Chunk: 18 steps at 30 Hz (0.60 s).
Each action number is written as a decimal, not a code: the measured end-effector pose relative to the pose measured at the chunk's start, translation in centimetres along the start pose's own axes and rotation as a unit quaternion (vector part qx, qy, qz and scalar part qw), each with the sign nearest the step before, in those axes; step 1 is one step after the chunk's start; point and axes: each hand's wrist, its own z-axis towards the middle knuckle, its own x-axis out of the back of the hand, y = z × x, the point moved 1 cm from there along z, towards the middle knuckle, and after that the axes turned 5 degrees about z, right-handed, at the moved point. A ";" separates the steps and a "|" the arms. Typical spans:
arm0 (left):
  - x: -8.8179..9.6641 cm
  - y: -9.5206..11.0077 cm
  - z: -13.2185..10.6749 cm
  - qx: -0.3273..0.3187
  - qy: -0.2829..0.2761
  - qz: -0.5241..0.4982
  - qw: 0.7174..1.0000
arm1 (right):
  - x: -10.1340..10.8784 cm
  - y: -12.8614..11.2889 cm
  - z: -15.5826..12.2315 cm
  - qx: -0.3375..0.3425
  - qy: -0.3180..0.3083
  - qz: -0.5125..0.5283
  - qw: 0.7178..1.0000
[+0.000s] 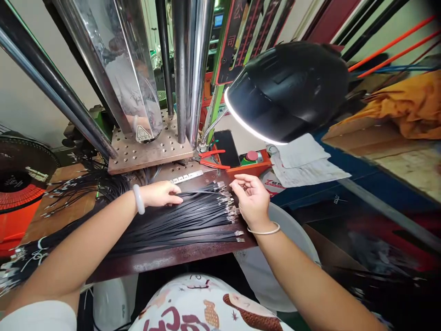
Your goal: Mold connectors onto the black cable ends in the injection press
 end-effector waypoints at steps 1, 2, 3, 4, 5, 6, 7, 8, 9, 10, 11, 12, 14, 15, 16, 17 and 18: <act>-0.2 -0.1 0.5 0.017 0.003 0.004 1.000 | 0.0 0.1 0.1 -0.003 -0.008 0.002 1.000; -0.3 -0.2 1.0 0.035 -0.004 -0.013 0.999 | 0.0 0.3 0.1 -0.006 -0.012 0.003 1.000; -0.5 -0.2 1.4 0.047 -0.019 -0.046 0.998 | 0.1 0.4 0.1 -0.009 -0.013 0.003 1.000; -0.5 -0.2 1.7 0.047 -0.035 -0.082 0.995 | 0.3 0.4 0.1 -0.010 -0.011 0.001 1.000; -0.4 -0.1 2.0 0.037 -0.044 -0.106 0.993 | 0.5 0.3 0.1 -0.008 -0.011 -0.006 1.000; -0.2 0.1 2.1 0.023 -0.045 -0.115 0.992 | 0.7 -0.1 0.1 0.000 -0.015 -0.017 1.000; 0.1 0.3 2.3 0.012 -0.040 -0.116 0.992 | 0.7 -0.6 0.2 0.019 -0.026 -0.036 0.999; 0.4 0.6 2.4 0.011 -0.032 -0.113 0.993 | 0.6 -1.3 0.3 0.054 -0.049 -0.063 0.995; 0.6 0.9 2.5 0.016 -0.024 -0.111 0.993 | 0.4 -2.2 0.5 0.104 -0.088 -0.098 0.986; 0.7 1.2 2.7 0.024 -0.021 -0.111 0.993 | -0.2 -3.1 0.7 0.165 -0.140 -0.141 0.966; 0.7 1.4 2.8 0.031 -0.027 -0.113 0.993 | -0.9 -4.0 0.8 0.228 -0.201 -0.189 0.934; 0.6 1.6 2.9 0.035 -0.039 -0.114 0.992 | -1.7 -4.7 1.0 0.284 -0.262 -0.241 0.890; 0.4 1.6 2.8 0.024 -0.061 -0.096 0.993 | -3.6 -5.3 1.5 0.340 -0.366 -0.343 0.795; 0.4 1.5 2.4 0.004 -0.049 -0.065 0.997 | -4.4 -5.3 1.8 0.338 -0.402 -0.389 0.757; 0.6 1.3 1.9 -0.026 -0.003 -0.016 1.000 | -5.1 -5.0 2.1 0.324 -0.425 -0.426 0.730; 0.9 1.0 1.2 -0.065 0.071 0.051 0.994 | -5.7 -4.6 2.4 0.309 -0.435 -0.449 0.717; 1.3 0.6 0.3 -0.113 0.162 0.129 0.972 | -6.2 -4.2 2.8 0.300 -0.434 -0.451 0.720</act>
